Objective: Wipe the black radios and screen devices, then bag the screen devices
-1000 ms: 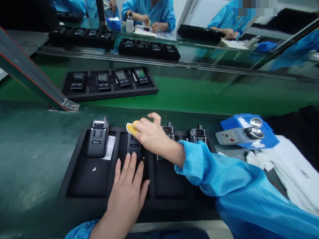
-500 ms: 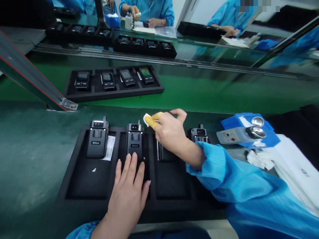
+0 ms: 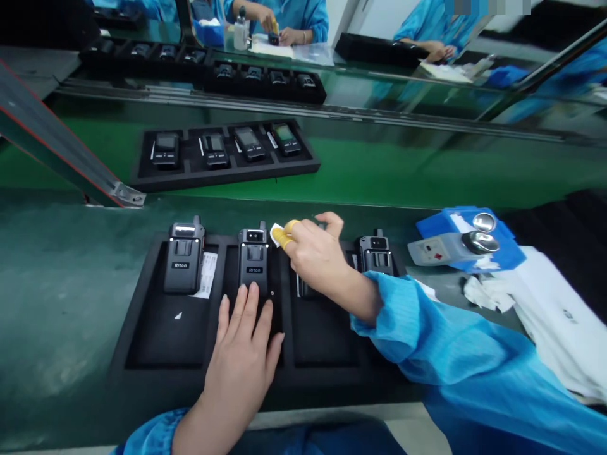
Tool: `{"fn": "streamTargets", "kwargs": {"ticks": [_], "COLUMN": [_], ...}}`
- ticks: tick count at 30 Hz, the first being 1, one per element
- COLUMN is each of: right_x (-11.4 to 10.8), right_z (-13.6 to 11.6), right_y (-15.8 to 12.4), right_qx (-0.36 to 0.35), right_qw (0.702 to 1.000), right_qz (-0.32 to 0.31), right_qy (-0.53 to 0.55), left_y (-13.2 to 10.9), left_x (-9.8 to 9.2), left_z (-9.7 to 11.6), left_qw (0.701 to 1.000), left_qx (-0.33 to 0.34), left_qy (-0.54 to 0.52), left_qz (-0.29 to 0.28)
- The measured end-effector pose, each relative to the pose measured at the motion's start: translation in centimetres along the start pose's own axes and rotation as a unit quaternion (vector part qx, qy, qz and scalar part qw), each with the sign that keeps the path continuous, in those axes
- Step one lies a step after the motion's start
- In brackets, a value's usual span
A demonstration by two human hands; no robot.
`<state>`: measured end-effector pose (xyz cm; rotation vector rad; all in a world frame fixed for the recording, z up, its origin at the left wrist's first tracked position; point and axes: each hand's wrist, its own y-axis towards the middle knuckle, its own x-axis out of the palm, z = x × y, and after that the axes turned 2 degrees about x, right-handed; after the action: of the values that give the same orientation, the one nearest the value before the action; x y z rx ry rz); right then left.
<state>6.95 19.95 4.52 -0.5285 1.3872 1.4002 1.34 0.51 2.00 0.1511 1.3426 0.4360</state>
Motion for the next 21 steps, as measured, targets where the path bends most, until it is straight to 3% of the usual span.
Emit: {"fn": "streamTargets", "kwargs": {"ticks": [3,10,18,21], "right_x": [-1.0,-1.1,-1.5,-1.3], "right_z": [-0.6,-4.5,-3.6,-4.3], "right_y": [-1.1,-0.9,-2.6,-2.4], "right_qx": [-0.004,-0.104,-0.086,-0.083], "right_qw": [1.000,0.992,0.995,0.995], "right_qz": [0.025,0.039,0.013,0.038], "right_qy": [-0.003,0.060,0.037,0.040], "left_y": [-0.1,-0.2,-0.1,-0.3], "left_x": [-0.1,0.2,0.0,0.2], "left_z": [0.0,-0.1,-0.1,-0.1], "left_qw": [1.000,0.999,1.000,1.000], "left_qx": [0.001,0.009,0.010,0.012], "left_qy": [-0.009,-0.001,-0.001,-0.001], "left_qz": [-0.008,0.031,0.009,0.013]}}
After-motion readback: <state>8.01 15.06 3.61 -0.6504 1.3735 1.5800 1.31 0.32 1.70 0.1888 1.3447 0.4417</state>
